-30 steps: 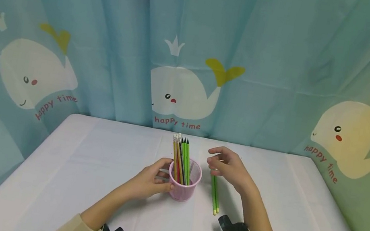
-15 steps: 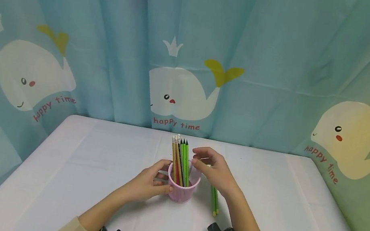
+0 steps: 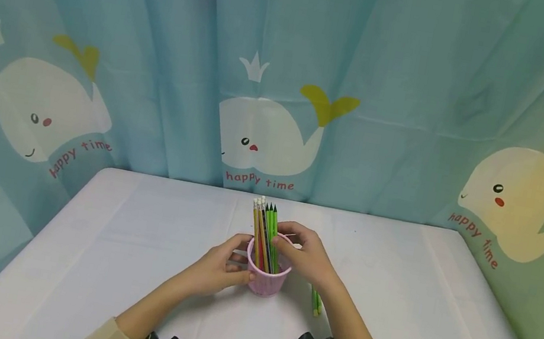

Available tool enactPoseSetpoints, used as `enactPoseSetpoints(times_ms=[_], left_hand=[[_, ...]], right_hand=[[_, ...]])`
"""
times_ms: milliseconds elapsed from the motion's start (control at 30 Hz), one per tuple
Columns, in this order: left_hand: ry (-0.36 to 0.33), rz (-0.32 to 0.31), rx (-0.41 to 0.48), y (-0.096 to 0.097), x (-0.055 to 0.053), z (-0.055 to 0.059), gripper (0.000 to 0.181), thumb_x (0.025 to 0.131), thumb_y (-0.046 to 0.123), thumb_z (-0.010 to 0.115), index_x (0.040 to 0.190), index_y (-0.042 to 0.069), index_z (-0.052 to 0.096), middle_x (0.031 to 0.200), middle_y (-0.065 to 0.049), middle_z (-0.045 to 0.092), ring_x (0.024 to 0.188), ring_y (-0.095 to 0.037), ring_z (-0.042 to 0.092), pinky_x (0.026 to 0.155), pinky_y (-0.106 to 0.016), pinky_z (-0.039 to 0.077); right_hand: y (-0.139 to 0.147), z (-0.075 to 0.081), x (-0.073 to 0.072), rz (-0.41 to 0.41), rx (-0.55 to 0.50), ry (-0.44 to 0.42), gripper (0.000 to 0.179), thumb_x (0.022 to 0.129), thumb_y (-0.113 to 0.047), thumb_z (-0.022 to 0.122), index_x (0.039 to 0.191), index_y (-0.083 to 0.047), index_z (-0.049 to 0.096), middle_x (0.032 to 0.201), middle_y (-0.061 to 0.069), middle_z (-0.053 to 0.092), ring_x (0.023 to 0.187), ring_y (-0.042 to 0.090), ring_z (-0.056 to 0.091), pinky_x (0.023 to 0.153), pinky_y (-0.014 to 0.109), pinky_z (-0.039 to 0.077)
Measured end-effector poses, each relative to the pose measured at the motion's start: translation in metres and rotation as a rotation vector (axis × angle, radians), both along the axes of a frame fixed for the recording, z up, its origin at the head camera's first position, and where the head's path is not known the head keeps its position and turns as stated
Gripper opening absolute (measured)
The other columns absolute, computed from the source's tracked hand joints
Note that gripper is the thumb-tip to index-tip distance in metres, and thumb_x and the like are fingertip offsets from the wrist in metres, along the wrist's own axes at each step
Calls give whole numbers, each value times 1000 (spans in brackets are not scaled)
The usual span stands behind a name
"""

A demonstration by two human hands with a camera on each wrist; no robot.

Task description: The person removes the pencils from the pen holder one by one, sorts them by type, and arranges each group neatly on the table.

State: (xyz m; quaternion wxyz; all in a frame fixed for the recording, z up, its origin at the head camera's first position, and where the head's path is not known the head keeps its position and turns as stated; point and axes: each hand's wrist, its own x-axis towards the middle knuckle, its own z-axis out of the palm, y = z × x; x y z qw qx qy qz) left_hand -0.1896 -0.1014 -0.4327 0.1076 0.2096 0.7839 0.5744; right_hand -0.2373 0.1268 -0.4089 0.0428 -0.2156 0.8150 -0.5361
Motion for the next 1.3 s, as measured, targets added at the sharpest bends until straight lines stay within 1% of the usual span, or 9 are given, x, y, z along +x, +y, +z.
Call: enactPoseSetpoints(times_ms=[133, 200, 367, 600, 900, 1000, 1300], left_hand=[[3, -5, 1, 0, 1, 1, 64, 91, 16, 73, 145, 9, 40, 139, -23, 50, 122, -38, 59, 98, -36, 56], [4, -7, 6, 0, 1, 1, 64, 91, 16, 73, 145, 8, 40, 139, -23, 50, 122, -39, 58, 99, -36, 56], [7, -6, 14, 0, 1, 1, 65, 91, 15, 74, 145, 7, 40, 139, -24, 50, 122, -39, 59, 99, -38, 56], [9, -14, 21, 0, 2, 1, 65, 90, 15, 73, 145, 6, 39, 139, -24, 50, 122, -40, 58, 99, -39, 56], [8, -16, 13, 0, 1, 1, 65, 91, 16, 74, 145, 7, 39, 140, -24, 50, 122, -39, 58, 100, -38, 55], [10, -14, 8, 0, 1, 1, 65, 91, 17, 73, 145, 8, 39, 141, -23, 50, 122, -38, 59, 99, -37, 56], [18, -20, 21, 0, 1, -1, 64, 91, 16, 73, 145, 8, 39, 141, -23, 49, 122, -38, 58, 100, -37, 55]], right_hand=[[-1, -1, 0, -43, -34, 22, 20, 95, -19, 68, 112, -9, 69, 110, 5, 71, 103, 23, 64, 93, 43, 55], [-1, 0, 0, -64, -44, 19, 16, 95, -17, 68, 109, -10, 69, 106, 4, 71, 101, 22, 65, 91, 40, 55], [-1, 1, -1, -89, -54, -4, 15, 93, -18, 69, 105, -9, 67, 103, 5, 70, 100, 21, 64, 87, 35, 56], [2, 4, 0, -74, -82, -21, 16, 92, -18, 70, 103, -8, 65, 102, 7, 68, 99, 22, 64, 85, 35, 55], [5, 5, -2, -59, -111, 6, 17, 94, -14, 68, 105, -2, 63, 102, 12, 66, 94, 21, 63, 82, 30, 57], [5, 6, -1, -56, -121, 7, 16, 94, -13, 67, 105, -3, 63, 102, 11, 66, 94, 21, 63, 81, 28, 58], [6, 16, 3, -85, -145, 46, 10, 93, -10, 66, 101, -5, 61, 100, 10, 66, 93, 24, 63, 81, 30, 57]])
